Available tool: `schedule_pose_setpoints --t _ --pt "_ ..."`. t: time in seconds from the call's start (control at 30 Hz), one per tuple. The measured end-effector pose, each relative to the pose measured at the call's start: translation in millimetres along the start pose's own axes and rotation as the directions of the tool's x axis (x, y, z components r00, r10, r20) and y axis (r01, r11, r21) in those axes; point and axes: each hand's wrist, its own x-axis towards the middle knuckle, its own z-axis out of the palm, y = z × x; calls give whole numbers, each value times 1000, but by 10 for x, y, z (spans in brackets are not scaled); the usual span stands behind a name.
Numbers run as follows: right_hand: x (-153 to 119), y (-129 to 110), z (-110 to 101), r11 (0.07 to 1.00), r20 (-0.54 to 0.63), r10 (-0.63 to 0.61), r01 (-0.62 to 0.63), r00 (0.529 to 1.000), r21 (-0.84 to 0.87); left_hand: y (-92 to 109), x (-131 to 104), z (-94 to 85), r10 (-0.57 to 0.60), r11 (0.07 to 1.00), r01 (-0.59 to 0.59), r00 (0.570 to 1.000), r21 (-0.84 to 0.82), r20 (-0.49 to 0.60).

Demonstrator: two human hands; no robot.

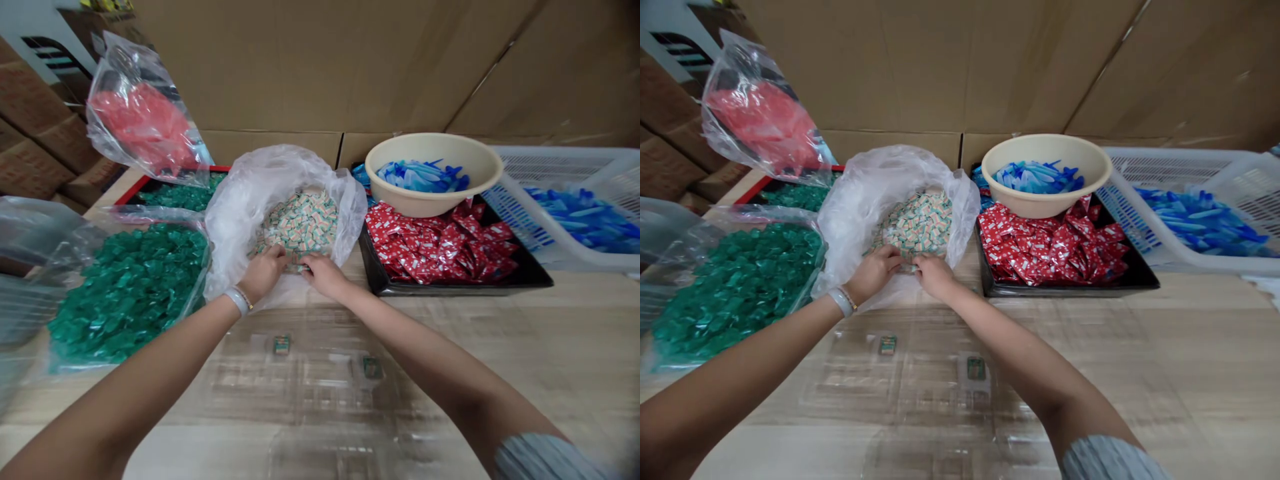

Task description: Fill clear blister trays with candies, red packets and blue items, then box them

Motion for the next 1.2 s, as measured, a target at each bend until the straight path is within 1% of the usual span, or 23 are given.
schedule_pose_setpoints --t 0.07,0.13,0.2,0.37,0.43,0.53,0.57,0.6,0.7,0.77,0.83,0.9,0.97,1.0,1.07,1.13,1.17,1.2 --pt "-1 3 2 1000 -2 0 0 1000 -13 4 -27 11 45 998 -44 999 42 -24" --pt "-3 5 -1 1000 0 -1 1 1000 -15 4 -48 10 83 995 -82 996 59 -18" --pt "-5 5 -4 1000 6 -2 2 1000 -12 0 -63 9 96 994 -96 995 44 -5" --pt "0 16 12 1000 -2 2 -2 1000 4 -22 -40 35 -2 995 -2 999 -101 -32" --pt "8 22 22 1000 -7 -5 5 1000 3 -13 -23 37 0 999 -1 1000 -49 -6" --pt "19 19 22 1000 16 -17 17 1000 -17 30 -22 20 41 992 -45 998 116 36" --pt "19 14 18 999 31 -21 22 999 -30 47 -24 12 43 989 -49 998 138 44" --pt "18 8 12 999 46 -26 28 999 -45 64 -25 6 36 991 -42 998 130 49" --pt "13 -12 0 993 91 -25 34 996 -109 119 -8 8 2 1000 -3 998 10 68" --pt "16 -30 5 987 116 -9 27 993 -157 172 14 30 -13 999 16 996 -35 84" --pt "28 -63 13 981 138 17 10 990 -194 237 39 59 -37 999 39 994 -20 101" --pt "45 -121 2 978 156 50 -17 986 -207 291 73 71 -89 996 88 990 15 113" --pt "41 -202 -64 976 157 89 -55 984 -210 314 115 40 -135 991 131 982 37 129" --pt "15 -246 -125 976 133 101 -72 986 -203 317 132 3 -155 988 152 980 33 126" --pt "-123 -322 -308 979 42 100 -91 994 -180 339 119 -110 -192 981 193 978 -4 75" --pt "-411 -359 -543 988 -70 68 -77 995 -131 448 -16 -246 -209 972 208 978 -107 -3" --pt "-614 -358 -661 993 -105 50 -61 993 -102 556 -145 -307 -203 962 196 979 -188 -20" --pt "-851 -343 -769 998 -137 26 -33 990 -48 703 -314 -353 -173 940 159 985 -301 -19"
